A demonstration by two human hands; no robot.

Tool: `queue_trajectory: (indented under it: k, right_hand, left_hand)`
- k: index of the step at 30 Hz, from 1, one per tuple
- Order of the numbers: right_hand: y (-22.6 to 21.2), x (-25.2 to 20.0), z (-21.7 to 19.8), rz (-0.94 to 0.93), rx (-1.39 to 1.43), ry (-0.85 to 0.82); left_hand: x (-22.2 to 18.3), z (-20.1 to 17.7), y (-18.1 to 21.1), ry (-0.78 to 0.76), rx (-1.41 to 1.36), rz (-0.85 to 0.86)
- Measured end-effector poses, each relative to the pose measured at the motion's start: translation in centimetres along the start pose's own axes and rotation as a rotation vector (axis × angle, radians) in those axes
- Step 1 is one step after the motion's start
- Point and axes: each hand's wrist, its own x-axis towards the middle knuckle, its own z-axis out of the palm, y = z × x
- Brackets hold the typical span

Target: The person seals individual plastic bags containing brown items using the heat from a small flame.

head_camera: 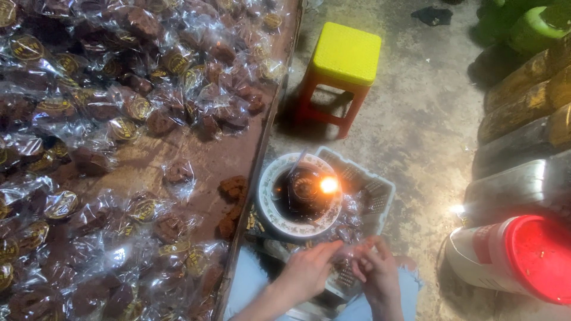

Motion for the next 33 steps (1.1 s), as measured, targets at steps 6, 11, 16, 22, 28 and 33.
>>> queue_trajectory:
  k: [6,11,16,22,28,33]
  right_hand:
    - [-0.8,-1.8,6.7,-0.15,-0.137,0.275]
    - [1.5,-1.9,6.4,-0.037,-0.388,0.155]
    - [3.9,-2.3,6.6,-0.141,-0.385,0.206]
    - [2.7,-4.3,11.9,-0.16,-0.839,0.124]
    - [0.1,-1.1,11.7,-0.021,-0.782,-0.162]
    - [-3.2,3.6,13.0,0.089,-0.733,0.171]
  left_hand:
    - [0.4,-3.3,0.8,-0.211,-0.481,-0.453]
    - [0.5,-1.1,-0.1,0.146,-0.937,-0.491]
    - [-0.3,0.6,0.5,0.493,-0.848,-0.371]
    - [0.0,1.2,-1.9,0.692,-0.759,-0.242]
    - [0.4,0.1,-0.4,0.795,-0.52,-0.075]
    - [1.3,-1.4,0.4,0.531,-0.796,-0.473]
